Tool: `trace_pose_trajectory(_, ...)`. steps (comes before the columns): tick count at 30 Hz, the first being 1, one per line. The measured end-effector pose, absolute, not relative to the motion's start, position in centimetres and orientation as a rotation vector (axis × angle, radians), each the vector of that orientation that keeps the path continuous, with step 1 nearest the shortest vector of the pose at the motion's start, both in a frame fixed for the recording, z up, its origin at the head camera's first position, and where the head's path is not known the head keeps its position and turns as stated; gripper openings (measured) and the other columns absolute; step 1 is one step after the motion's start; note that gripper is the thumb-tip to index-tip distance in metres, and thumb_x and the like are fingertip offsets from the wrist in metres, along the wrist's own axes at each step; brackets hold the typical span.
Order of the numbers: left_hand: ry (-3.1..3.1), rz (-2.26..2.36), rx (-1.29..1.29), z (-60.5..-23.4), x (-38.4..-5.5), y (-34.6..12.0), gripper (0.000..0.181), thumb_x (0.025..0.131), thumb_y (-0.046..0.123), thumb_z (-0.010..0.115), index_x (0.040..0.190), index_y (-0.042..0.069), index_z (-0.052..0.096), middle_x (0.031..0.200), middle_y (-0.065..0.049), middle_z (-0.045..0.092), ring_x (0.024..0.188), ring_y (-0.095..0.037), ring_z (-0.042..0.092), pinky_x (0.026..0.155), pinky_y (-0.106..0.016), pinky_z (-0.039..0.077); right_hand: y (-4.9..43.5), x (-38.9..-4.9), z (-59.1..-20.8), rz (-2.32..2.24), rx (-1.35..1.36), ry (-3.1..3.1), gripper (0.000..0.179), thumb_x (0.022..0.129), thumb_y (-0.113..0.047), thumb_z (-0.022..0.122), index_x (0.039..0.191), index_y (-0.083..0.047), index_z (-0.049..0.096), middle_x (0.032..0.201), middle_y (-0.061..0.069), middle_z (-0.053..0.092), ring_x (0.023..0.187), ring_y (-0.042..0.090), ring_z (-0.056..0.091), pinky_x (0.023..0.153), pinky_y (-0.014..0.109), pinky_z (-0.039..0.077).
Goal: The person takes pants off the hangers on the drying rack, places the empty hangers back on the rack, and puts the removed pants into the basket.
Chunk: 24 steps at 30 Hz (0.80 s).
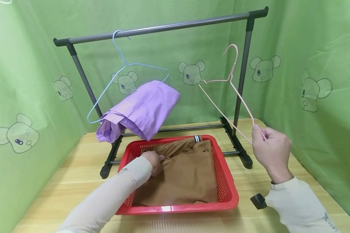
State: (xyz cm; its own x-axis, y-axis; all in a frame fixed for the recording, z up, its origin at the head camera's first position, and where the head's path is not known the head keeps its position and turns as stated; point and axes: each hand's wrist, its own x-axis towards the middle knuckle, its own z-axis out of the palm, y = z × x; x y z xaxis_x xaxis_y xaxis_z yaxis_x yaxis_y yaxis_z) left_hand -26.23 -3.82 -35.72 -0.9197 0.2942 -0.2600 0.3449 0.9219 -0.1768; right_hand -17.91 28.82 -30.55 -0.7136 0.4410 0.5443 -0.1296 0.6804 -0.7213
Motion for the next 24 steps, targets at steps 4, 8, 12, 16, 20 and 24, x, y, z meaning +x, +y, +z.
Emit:
trace_pose_trajectory(4, 2.782, -0.338, 0.515, -35.4, -26.4, -4.2, 0.057, 0.068, 0.025, 0.088, 0.115, 0.022, 0.056, 0.113, -0.010, 0.062, 0.104, -0.020, 0.058, 0.076, -0.031, 0.052, 28.9, -17.9, -30.5, 0.981, -0.251, -2.169, 0.053, 0.096, -0.033, 0.056, 0.050, -0.007, 0.050, 0.040, -0.003, 0.043, 0.039, 0.013, 0.036, 0.039, 0.027, 0.027)
trace_pose_trajectory(8, 2.745, -0.232, 0.554, -34.8, -26.4, -5.2, 0.056, 0.071, 0.032, 0.085, 0.118, 0.020, 0.056, 0.106, -0.007, 0.061, 0.099, -0.019, 0.058, 0.079, -0.032, 0.051, 28.8, -17.8, -30.3, 0.969, -0.251, -2.177, 0.053, 0.096, -0.034, 0.055, 0.051, -0.007, 0.050, 0.040, -0.003, 0.043, 0.039, 0.013, 0.036, 0.040, 0.027, 0.027)
trace_pose_trajectory(12, 2.718, -0.146, 0.612, -34.1, -26.7, -6.3, 0.057, 0.079, 0.039, 0.077, 0.128, 0.020, 0.056, 0.116, -0.004, 0.063, 0.110, -0.023, 0.058, 0.088, -0.037, 0.049, 28.9, -17.8, -30.2, 0.979, -0.230, -2.173, 0.053, 0.096, -0.033, 0.055, 0.051, -0.006, 0.050, 0.040, -0.002, 0.042, 0.038, 0.013, 0.035, 0.038, 0.027, 0.026)
trace_pose_trajectory(16, 2.661, 0.051, 0.567, -33.4, -27.1, -7.5, 0.058, 0.085, 0.042, 0.072, 0.136, 0.023, 0.052, 0.124, -0.005, 0.060, 0.102, -0.026, 0.064, 0.083, -0.038, 0.051, 28.9, -18.0, -29.9, 0.999, -0.211, -2.175, 0.053, 0.097, -0.032, 0.054, 0.052, -0.005, 0.051, 0.040, -0.001, 0.042, 0.038, 0.014, 0.034, 0.036, 0.027, 0.025)
trace_pose_trajectory(20, 2.593, 0.274, 0.504, -32.6, -27.3, -8.7, 0.057, 0.087, 0.039, 0.071, 0.138, 0.024, 0.050, 0.124, -0.004, 0.057, 0.072, -0.023, 0.069, 0.068, -0.033, 0.052, 28.8, -18.1, -29.7, 1.009, -0.198, -2.183, 0.051, 0.097, -0.032, 0.054, 0.054, -0.004, 0.053, 0.041, -0.001, 0.043, 0.039, 0.014, 0.035, 0.035, 0.027, 0.025)
trace_pose_trajectory(24, 2.618, 0.344, 0.573, -31.8, -27.0, -9.8, 0.052, 0.088, 0.040, 0.070, 0.135, 0.024, 0.053, 0.130, -0.002, 0.056, 0.086, -0.019, 0.068, 0.081, -0.034, 0.049, 28.7, -18.3, -29.5, 1.014, -0.197, -2.182, 0.052, 0.097, -0.033, 0.054, 0.055, -0.003, 0.053, 0.042, 0.000, 0.044, 0.040, 0.015, 0.035, 0.035, 0.027, 0.026)
